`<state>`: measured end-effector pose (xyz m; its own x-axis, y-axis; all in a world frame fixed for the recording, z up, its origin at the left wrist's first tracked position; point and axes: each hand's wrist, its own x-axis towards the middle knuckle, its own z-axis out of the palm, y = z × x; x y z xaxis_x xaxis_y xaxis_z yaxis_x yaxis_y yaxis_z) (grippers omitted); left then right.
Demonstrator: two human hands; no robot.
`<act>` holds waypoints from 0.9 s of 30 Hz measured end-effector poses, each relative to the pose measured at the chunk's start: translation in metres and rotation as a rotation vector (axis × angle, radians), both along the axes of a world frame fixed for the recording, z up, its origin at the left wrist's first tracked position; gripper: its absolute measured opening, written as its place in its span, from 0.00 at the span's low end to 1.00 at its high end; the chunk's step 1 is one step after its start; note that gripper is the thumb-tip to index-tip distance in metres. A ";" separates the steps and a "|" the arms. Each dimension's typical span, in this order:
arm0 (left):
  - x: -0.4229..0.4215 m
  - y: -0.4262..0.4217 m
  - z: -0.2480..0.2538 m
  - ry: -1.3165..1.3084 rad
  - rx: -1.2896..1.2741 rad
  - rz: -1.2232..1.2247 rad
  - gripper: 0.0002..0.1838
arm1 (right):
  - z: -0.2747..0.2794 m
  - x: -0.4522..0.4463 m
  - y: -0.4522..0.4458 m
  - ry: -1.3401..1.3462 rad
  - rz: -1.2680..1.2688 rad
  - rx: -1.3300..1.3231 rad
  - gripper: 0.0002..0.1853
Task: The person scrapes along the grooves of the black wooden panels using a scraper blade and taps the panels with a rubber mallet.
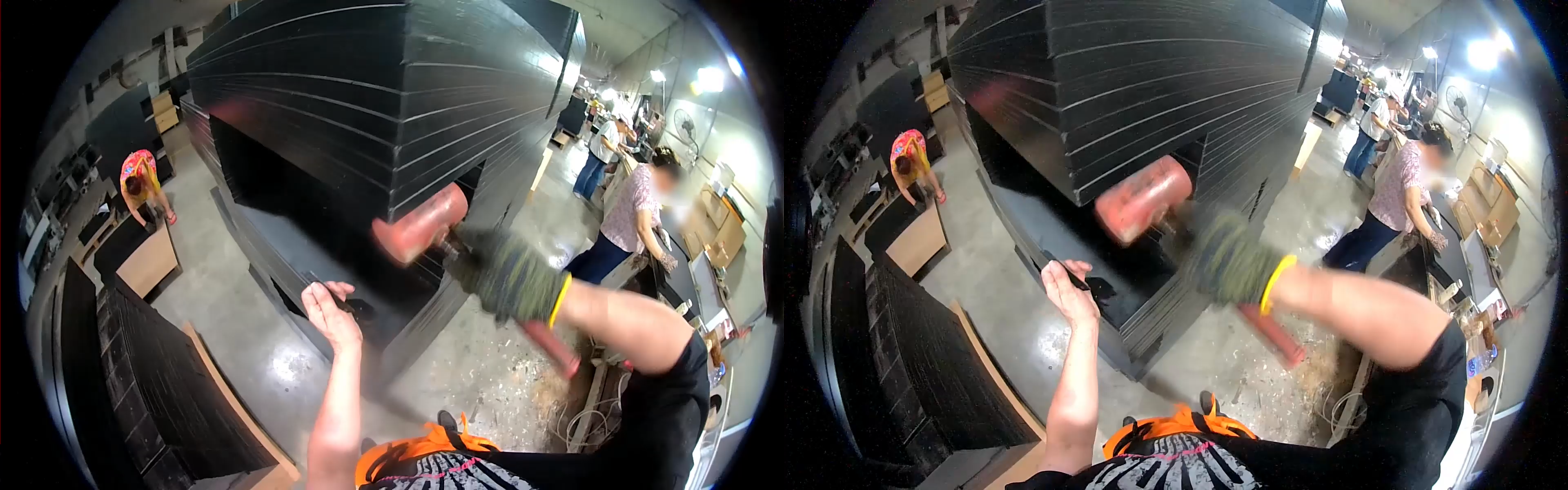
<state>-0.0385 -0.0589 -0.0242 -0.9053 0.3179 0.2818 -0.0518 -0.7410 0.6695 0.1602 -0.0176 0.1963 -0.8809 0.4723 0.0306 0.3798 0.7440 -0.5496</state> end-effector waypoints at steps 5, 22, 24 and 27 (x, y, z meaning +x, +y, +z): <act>-0.003 0.003 -0.013 0.079 -0.152 0.114 0.15 | 0.020 -0.007 -0.042 -0.093 -0.247 -0.313 0.23; -0.002 -0.005 -0.009 0.120 0.000 -0.078 0.13 | 0.023 -0.009 -0.005 0.029 -0.173 -0.446 0.17; 0.002 -0.002 -0.005 0.125 -0.031 -0.050 0.13 | 0.015 -0.014 0.006 0.070 -0.306 -0.356 0.14; 0.003 -0.003 -0.004 0.136 -0.053 -0.043 0.13 | -0.001 -0.015 -0.008 0.087 0.069 -0.053 0.14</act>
<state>-0.0355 -0.0623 -0.0286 -0.8452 0.3731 0.3826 0.0114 -0.7032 0.7109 0.1453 -0.0252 0.1948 -0.9064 0.4139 0.0847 0.2781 0.7355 -0.6179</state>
